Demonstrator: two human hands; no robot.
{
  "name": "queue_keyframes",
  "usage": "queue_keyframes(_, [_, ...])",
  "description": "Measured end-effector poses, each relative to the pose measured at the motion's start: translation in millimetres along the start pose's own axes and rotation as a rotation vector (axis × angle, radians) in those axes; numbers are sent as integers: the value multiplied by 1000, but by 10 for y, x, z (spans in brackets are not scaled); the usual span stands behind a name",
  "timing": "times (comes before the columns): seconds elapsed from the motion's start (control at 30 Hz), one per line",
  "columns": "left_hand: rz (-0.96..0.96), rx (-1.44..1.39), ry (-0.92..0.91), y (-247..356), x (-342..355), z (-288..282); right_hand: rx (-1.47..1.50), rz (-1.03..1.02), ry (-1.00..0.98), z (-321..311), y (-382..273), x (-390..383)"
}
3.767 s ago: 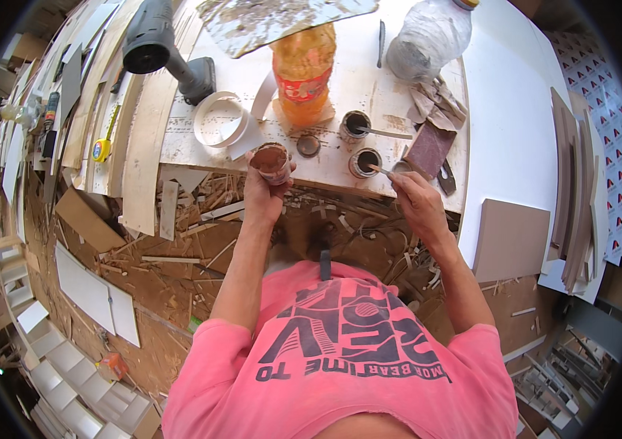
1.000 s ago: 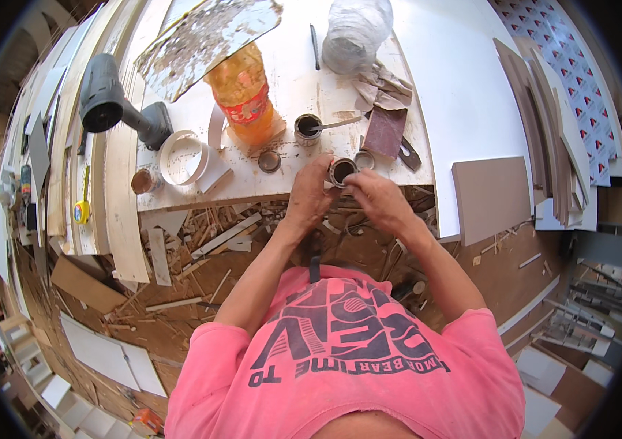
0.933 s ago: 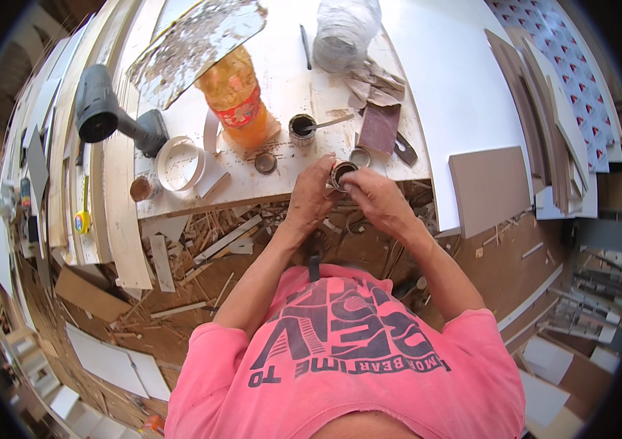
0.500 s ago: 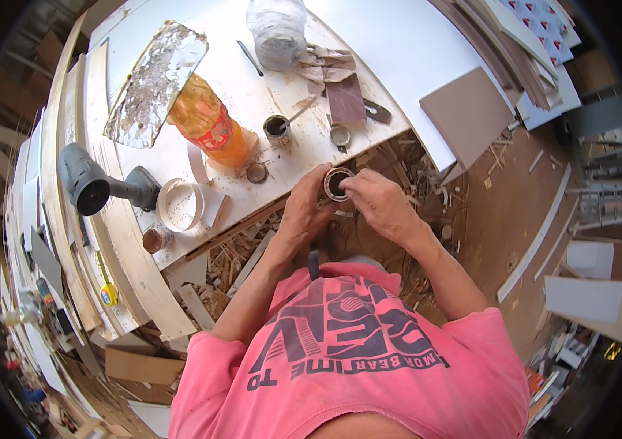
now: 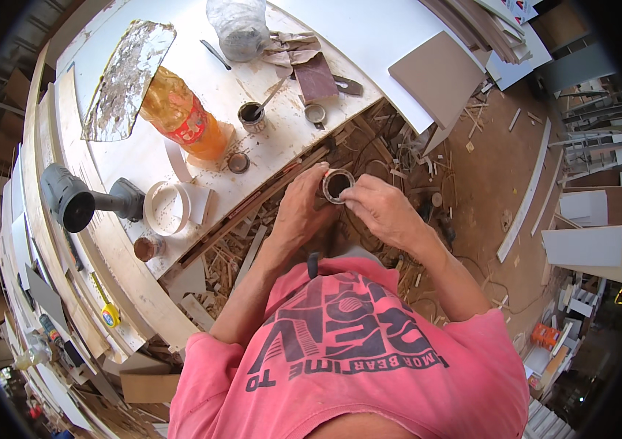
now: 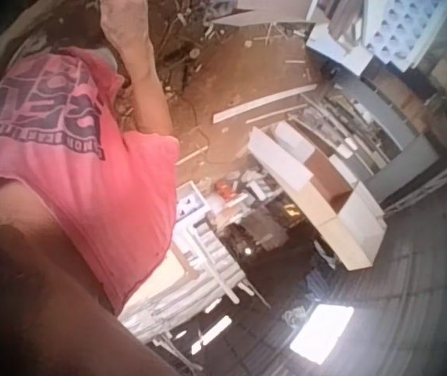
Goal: The person mixes a dark liquid in a small metal can using a thin stick while standing at a workbench in a cluttered workshop.
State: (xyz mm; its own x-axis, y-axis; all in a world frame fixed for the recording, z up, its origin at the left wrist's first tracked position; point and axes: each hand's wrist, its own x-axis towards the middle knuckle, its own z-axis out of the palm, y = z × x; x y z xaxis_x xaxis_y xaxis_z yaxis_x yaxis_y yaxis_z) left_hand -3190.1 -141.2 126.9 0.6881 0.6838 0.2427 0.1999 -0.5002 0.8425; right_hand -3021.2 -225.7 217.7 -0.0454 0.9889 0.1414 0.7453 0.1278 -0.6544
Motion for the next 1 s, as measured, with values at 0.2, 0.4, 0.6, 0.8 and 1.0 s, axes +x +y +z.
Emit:
queue_keyframes(0.2, [-38,-18,-8,267,90,149,-49,-26,65,-185,142,-151])
queue_keyframes(0.4, [-112,-53,-44,592,207,481,-24,-97,94,-502,414,-284])
queue_keyframes(0.6, [-57,-3,-41,869,371,823,-13,-171,13,-886,670,-486])
queue_keyframes(0.8, [-31,89,-96,1084,520,1065,-39,-207,-35,-1210,859,-788])
queue_keyframes(1.0, [-79,19,-109,1291,625,1252,-83,-161,39,-1420,1002,-1005])
